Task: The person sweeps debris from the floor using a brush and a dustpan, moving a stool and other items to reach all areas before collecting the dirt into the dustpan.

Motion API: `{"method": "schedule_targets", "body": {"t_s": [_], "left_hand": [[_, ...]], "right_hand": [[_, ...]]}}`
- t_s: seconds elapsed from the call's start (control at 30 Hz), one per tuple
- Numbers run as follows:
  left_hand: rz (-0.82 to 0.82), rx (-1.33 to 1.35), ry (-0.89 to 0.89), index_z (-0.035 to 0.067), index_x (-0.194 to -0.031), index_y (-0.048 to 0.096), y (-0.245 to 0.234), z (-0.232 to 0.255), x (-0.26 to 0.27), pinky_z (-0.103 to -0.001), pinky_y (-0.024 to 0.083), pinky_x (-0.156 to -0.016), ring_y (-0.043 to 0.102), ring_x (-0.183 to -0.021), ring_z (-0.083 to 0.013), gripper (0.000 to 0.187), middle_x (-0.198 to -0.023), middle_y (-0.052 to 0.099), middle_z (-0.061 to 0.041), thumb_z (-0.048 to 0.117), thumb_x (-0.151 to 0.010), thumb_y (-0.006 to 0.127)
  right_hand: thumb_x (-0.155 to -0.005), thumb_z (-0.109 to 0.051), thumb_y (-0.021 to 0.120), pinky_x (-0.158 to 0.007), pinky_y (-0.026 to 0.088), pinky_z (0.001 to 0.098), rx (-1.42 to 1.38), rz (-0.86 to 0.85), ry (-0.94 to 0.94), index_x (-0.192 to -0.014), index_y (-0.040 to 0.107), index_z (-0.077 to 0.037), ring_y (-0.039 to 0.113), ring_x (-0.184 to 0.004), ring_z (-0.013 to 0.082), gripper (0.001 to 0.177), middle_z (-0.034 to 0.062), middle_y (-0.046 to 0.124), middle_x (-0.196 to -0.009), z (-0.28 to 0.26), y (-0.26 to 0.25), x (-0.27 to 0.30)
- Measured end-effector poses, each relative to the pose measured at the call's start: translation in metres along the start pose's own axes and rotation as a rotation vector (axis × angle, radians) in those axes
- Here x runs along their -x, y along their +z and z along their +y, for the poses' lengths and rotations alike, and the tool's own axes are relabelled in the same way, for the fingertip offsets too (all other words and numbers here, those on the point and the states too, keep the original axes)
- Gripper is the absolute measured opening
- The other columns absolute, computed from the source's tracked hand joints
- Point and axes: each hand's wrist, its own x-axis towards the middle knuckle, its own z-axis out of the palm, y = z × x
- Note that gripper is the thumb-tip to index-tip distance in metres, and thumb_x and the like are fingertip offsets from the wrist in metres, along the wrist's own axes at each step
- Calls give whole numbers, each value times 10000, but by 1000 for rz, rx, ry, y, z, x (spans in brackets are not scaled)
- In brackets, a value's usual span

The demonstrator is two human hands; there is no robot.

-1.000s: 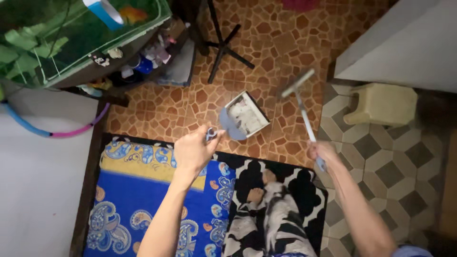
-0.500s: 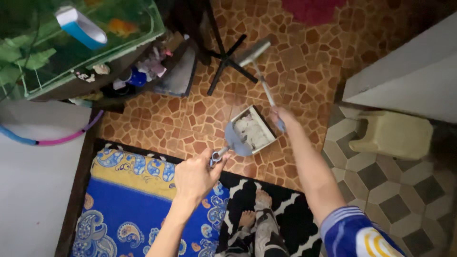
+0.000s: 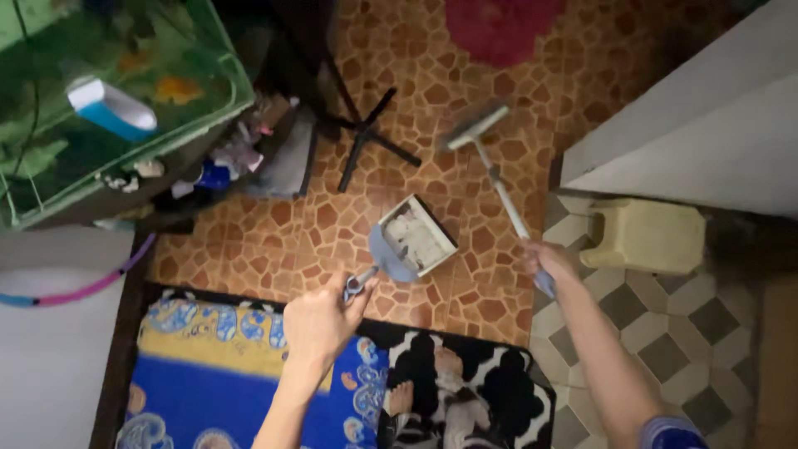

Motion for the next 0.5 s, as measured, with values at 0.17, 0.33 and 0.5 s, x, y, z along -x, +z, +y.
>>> {"method": "schedule_targets", "body": {"t_s": [0.17, 0.33, 0.5], "left_hand": [[-29, 7, 11, 139, -798, 688, 9, -5, 3, -423, 515, -474, 684, -491, -301, 390, -517, 654, -92, 522, -866, 709], [-33, -101, 10, 140, -796, 697, 5, -3, 2, -447, 503, -471, 681, -526, -332, 420, -553, 666, -109, 552, -869, 722], [29, 32, 112, 137, -798, 686, 3, -7, 12, -439, 517, -505, 690, -547, -328, 397, -588, 681, -97, 525, -879, 717]], "right_hand": [[-996, -334, 571, -344, 309, 281, 18, -139, 80, -740, 511, -211, 406, -389, 111, 290, -56, 460, -536, -48, 51, -85], [-1042, -282, 589, -379, 359, 246, -225, -90, 72, -853, 515, -139, 451, -436, 95, 248, -26, 472, -590, -7, -4, -72], [-1045, -278, 537, -363, 357, 192, -488, -170, 182, -879, 503, -137, 423, -423, 43, 220, -70, 444, -590, 83, -69, 28]]}}
